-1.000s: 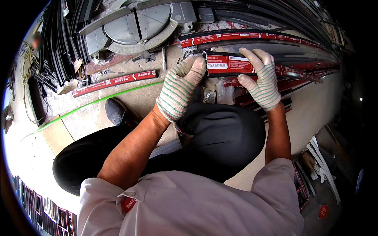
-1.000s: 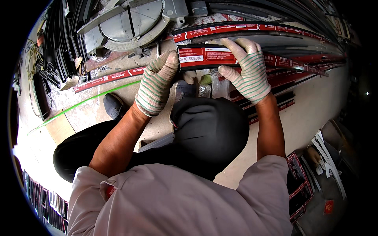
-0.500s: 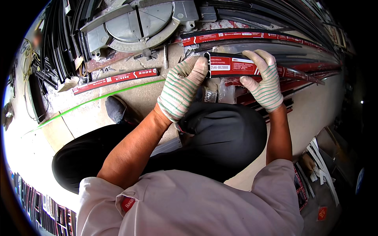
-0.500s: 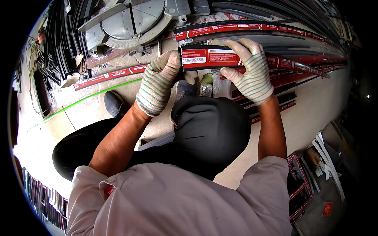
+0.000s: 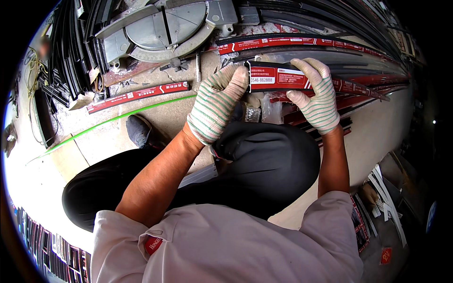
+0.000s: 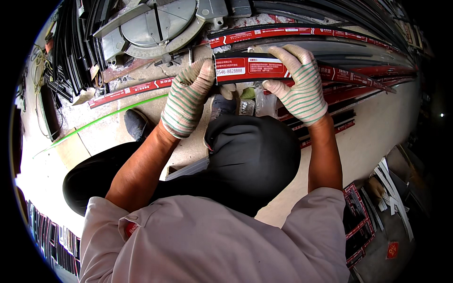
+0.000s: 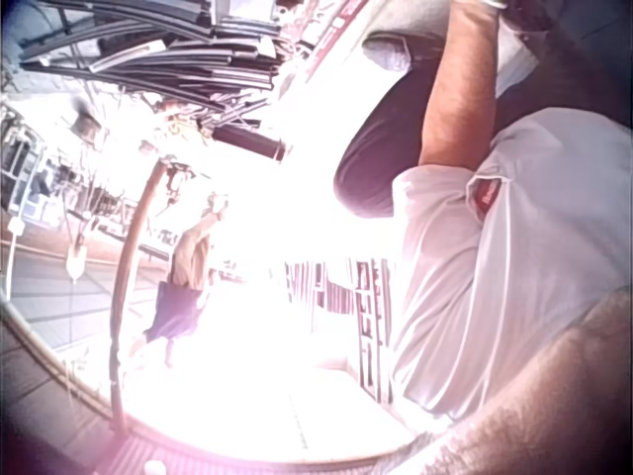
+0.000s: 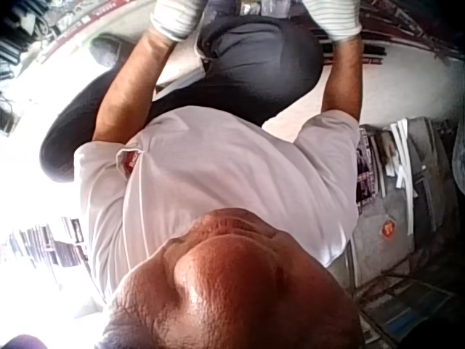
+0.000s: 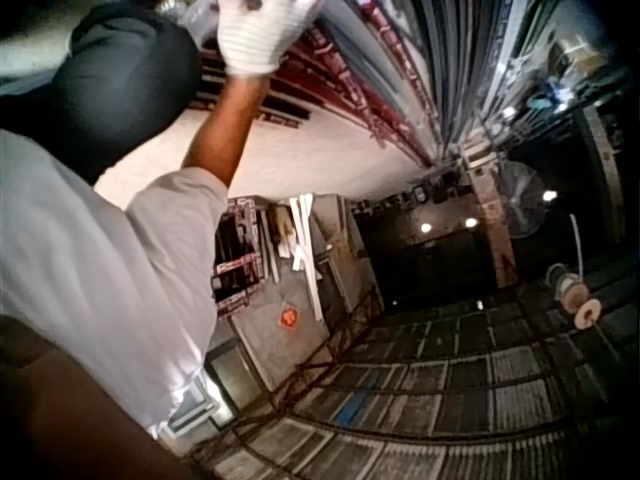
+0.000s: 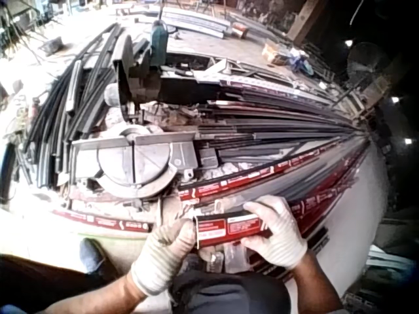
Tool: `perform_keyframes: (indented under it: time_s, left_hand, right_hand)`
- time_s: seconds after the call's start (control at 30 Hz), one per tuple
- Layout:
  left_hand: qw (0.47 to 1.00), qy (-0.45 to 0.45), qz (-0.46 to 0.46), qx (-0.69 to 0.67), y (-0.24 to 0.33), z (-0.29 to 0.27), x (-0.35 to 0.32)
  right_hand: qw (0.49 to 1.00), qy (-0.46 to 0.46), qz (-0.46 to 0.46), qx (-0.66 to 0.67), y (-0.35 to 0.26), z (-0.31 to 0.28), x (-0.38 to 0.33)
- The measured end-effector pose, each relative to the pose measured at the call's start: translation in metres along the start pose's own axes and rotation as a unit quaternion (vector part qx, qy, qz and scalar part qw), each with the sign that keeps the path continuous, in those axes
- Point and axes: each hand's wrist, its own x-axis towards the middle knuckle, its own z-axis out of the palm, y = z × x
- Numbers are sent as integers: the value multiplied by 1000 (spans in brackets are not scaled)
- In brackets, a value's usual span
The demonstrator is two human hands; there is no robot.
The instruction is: The person measures a large window frame using a flexible tape measure, then retrieves and measures additional aluminum profiles on the floor. The person handles the frame and profiles with gloved hands, recording dimensions and organizing materials.
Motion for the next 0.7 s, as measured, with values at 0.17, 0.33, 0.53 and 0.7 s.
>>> perform_keyframes:
  time_s: [0.17, 0.33, 0.53, 0.7]
  left_hand:
    - [1000, 8, -4, 10, 1, -2, -2]
    - [999, 19, 12, -24, 2, -2, -2]
    - [980, 95, -26, 174, 16, 8, 2]
    - [984, 130, -20, 123, 1, 10, 12]
  right_hand:
    - [1000, -2, -4, 1, 0, 2, 0]
    - [1000, 8, -1, 14, -3, 4, 3]
    - [999, -29, 25, 17, -7, 7, 3]
    - [987, 156, 45, -6, 24, 26, -12]
